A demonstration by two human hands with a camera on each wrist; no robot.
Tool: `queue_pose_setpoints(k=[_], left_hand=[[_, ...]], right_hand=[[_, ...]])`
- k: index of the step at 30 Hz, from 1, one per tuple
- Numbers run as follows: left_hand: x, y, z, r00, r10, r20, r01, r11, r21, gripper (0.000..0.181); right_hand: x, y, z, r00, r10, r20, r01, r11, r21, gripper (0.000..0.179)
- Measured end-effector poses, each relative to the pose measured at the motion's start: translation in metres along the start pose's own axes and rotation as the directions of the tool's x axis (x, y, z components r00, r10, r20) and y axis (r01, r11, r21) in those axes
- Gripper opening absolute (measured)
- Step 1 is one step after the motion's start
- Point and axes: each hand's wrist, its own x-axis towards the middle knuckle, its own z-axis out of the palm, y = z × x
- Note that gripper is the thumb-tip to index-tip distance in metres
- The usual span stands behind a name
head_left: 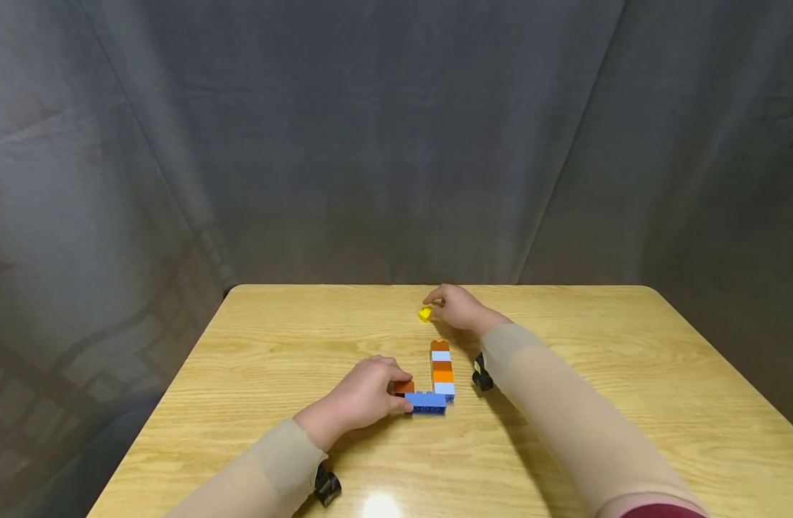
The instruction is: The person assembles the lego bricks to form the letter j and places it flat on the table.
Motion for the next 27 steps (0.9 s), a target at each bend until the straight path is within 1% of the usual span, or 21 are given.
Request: queue_pose_setpoints(k=[4,9,14,23,27], left_hand=[[-0.001,0.000,0.001,1.000,0.005,0.000,-0.005,1.000,-0.003,0.044],[-0.003,0.000,0.000,1.000,0.018,-0.005,-0.018,1.000,0.009,0.042],[-0.003,0.000,-0.002,1.000,0.026,-0.009,-0.026,1.000,0.009,0.040],[-0.002,0.000,-0.003,1.000,0.024,-0.014,-0.024,0.999,0.026,0.039],[-0.001,0.000,-0.003,1.000,0.011,-0.011,-0.011,0.999,0.030,0.040]], right_hand=[[0.001,0.000,0.004,1.000,-0.002,0.007,0.002,1.000,-0.015,0.027],[-0.001,-0.002,0.007,1.000,0.025,-0.012,-0.025,1.000,0.016,0.019],[-0.005,-0.002,0.007,1.000,0.017,-0.008,-0.016,0.999,0.030,0.013],[-0.017,-0.002,0.003,0.999,-0.021,0.039,0.019,0.999,0.039,0.012],[-0.023,-0.001,0.002,0.998,-0.017,0.056,0.015,0.999,0.037,0.014]])
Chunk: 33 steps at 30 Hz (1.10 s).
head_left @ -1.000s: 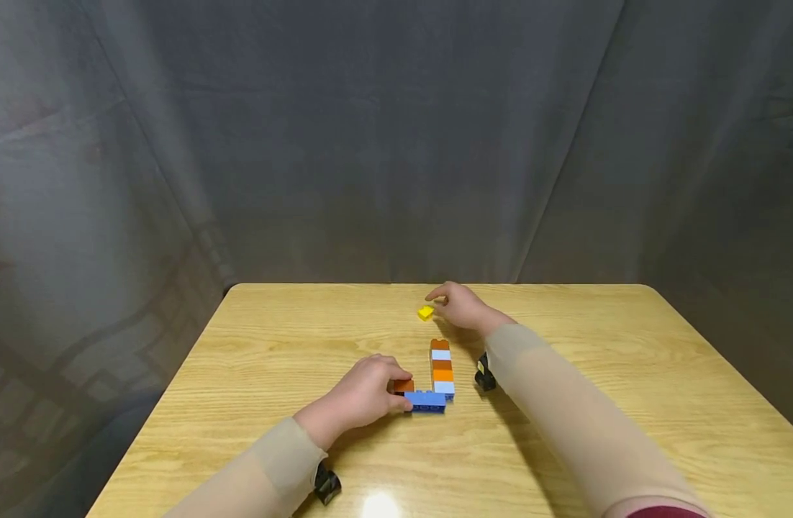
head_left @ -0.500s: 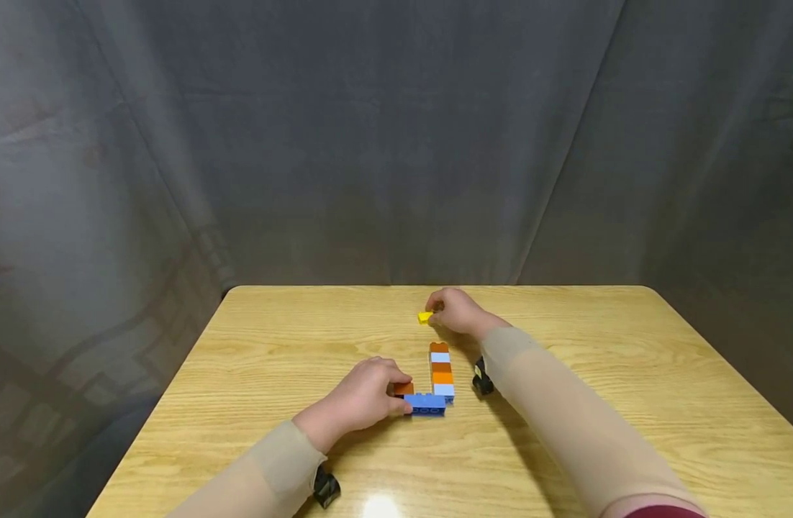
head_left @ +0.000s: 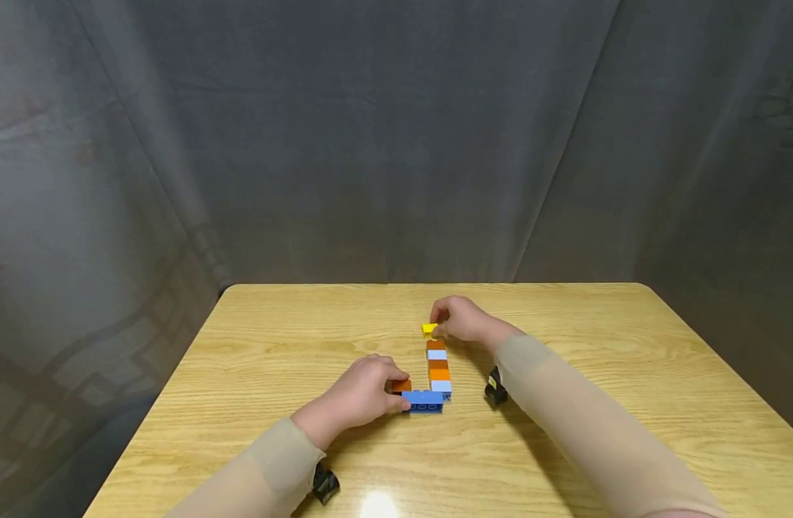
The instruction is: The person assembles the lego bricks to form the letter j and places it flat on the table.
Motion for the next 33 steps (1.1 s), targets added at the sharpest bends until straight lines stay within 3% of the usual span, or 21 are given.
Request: queue_pose_setpoints(k=[33], left_hand=[[0.005,0.002,0.000,0.999,-0.020,0.036,0.021,1.000,-0.021,0.043]], right_hand=[[-0.017,0.002,0.000,1.000,0.006,-0.014,-0.006,1.000,0.018,0.014]])
